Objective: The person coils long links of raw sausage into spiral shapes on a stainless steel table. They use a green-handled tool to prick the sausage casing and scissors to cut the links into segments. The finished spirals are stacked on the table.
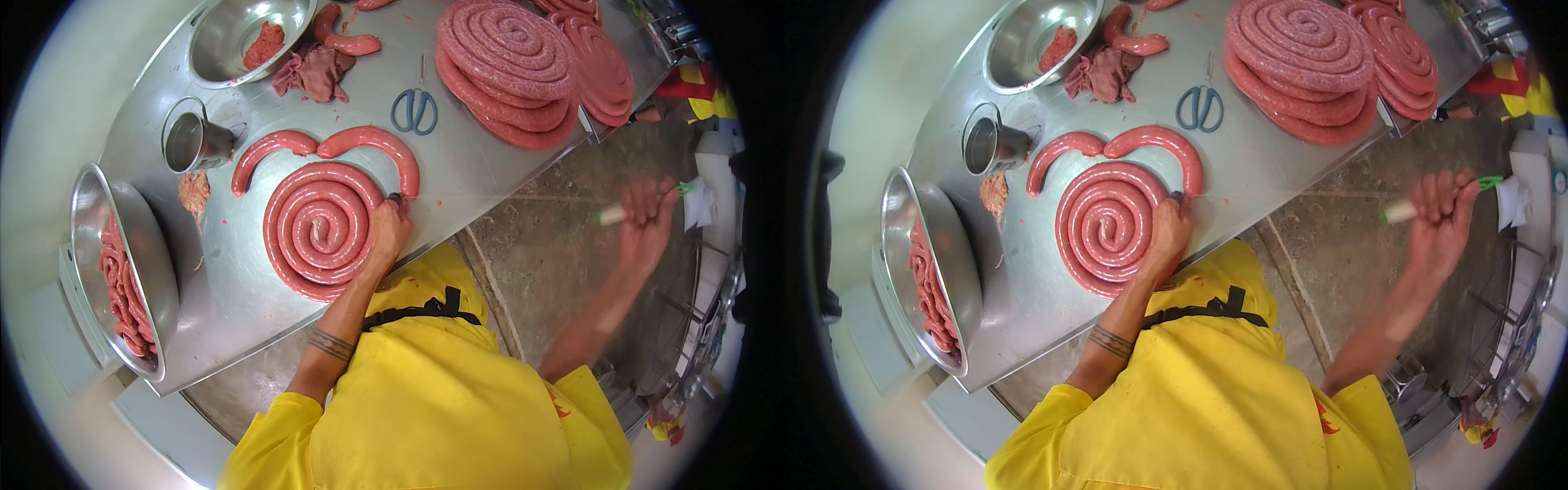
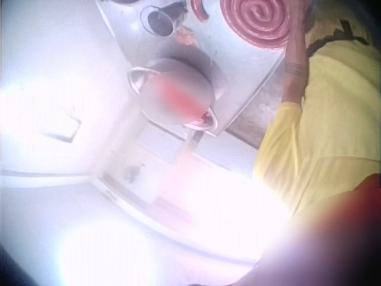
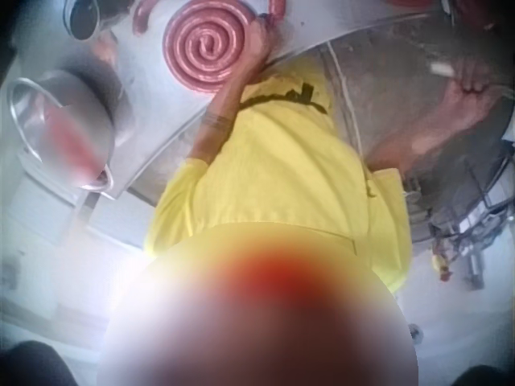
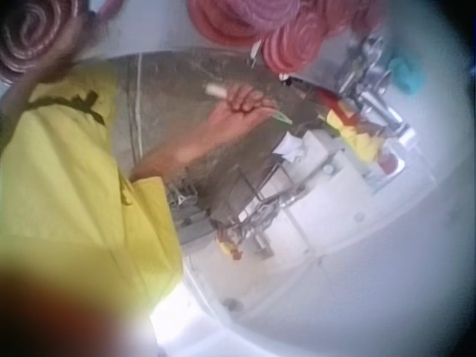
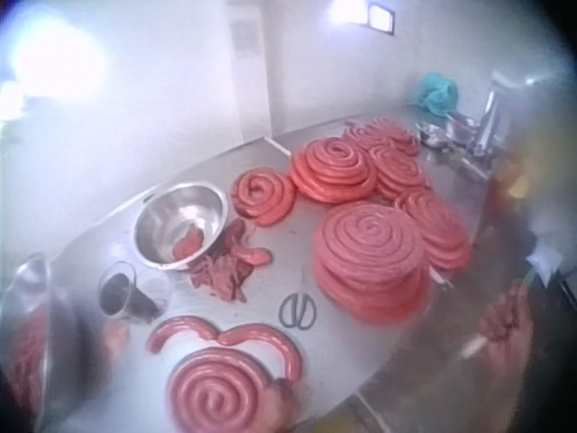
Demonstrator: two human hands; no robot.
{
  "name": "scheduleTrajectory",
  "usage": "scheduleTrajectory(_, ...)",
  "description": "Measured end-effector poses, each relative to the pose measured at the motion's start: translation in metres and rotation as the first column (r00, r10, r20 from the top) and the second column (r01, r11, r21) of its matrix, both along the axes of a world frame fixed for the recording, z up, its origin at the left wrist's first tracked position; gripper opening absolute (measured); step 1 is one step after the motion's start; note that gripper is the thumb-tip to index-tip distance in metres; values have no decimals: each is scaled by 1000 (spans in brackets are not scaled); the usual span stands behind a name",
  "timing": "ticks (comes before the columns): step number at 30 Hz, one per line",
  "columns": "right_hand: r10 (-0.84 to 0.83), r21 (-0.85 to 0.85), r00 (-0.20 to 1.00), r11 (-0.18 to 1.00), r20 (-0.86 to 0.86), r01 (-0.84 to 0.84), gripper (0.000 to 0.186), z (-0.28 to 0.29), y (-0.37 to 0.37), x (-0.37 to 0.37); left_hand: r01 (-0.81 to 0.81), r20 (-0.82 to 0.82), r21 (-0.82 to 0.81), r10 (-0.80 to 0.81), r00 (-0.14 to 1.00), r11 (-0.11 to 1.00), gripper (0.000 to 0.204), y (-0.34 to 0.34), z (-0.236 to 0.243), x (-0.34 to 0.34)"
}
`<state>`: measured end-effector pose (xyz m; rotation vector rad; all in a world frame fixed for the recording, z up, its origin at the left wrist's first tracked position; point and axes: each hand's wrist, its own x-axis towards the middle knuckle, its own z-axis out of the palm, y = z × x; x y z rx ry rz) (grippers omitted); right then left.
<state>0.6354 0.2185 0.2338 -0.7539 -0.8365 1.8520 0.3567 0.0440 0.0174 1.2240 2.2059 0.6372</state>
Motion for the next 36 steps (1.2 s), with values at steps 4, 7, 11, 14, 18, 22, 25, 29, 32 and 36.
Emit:
scheduleTrajectory(4, 715, -668, 93, 685, 692, -291, 31, -48, -30, 29, -446, 956, -98, 209, 206, 890, 22, -5, 9, -15)
scheduleTrajectory(7, 437, -180, 228, 713, 870, -678, 37, -142, -53, -39, -348, 651, 236, 118, 749, 907, 25, -16, 35, -12)
scheduleTrajectory(11, 258, 68, 127, 226, 958, -972, 31, -159, -34, -146, 163, -262, 316, -79, 962, 935, 35, -21, 63, -10)
scheduleTrajectory(14, 736, 353, 445, 293, 510, -889, 31, -113, -46, -156, -157, 415, 237, 46, 909, 959, 21, -23, 68, -9)
scheduleTrajectory(18, 1, 503, 589, 521, 808, -690, 17, -52, -37, -141, -127, 717, 146, -16, 697, 981, 19, -26, 57, -2)
scheduleTrajectory(22, -468, 596, 709, 799, 527, 84, 13, -56, 54, -10, 191, 325, 181, -242, 914, 965, 22, -27, 44, 3)
scheduleTrajectory(25, -420, 289, 818, 901, 393, 324, 11, -106, 113, 116, 316, 224, 300, -388, 894, 900, 13, -31, 38, -2)
scheduleTrajectory(29, -438, 48, 870, 897, 226, 439, 16, -121, 151, 200, 250, 279, 180, -293, 914, 952, 14, -47, 39, -13)
scheduleTrajectory(32, -224, 117, 836, 975, 500, 191, 28, -117, 147, 141, 257, 253, 51, -261, 932, 965, 16, -57, 36, -14)
scheduleTrajectory(36, 284, -111, 630, 947, 723, -301, 23, -173, 86, -41, 111, 496, 109, -150, 855, 988, 20, -67, 30, 0)
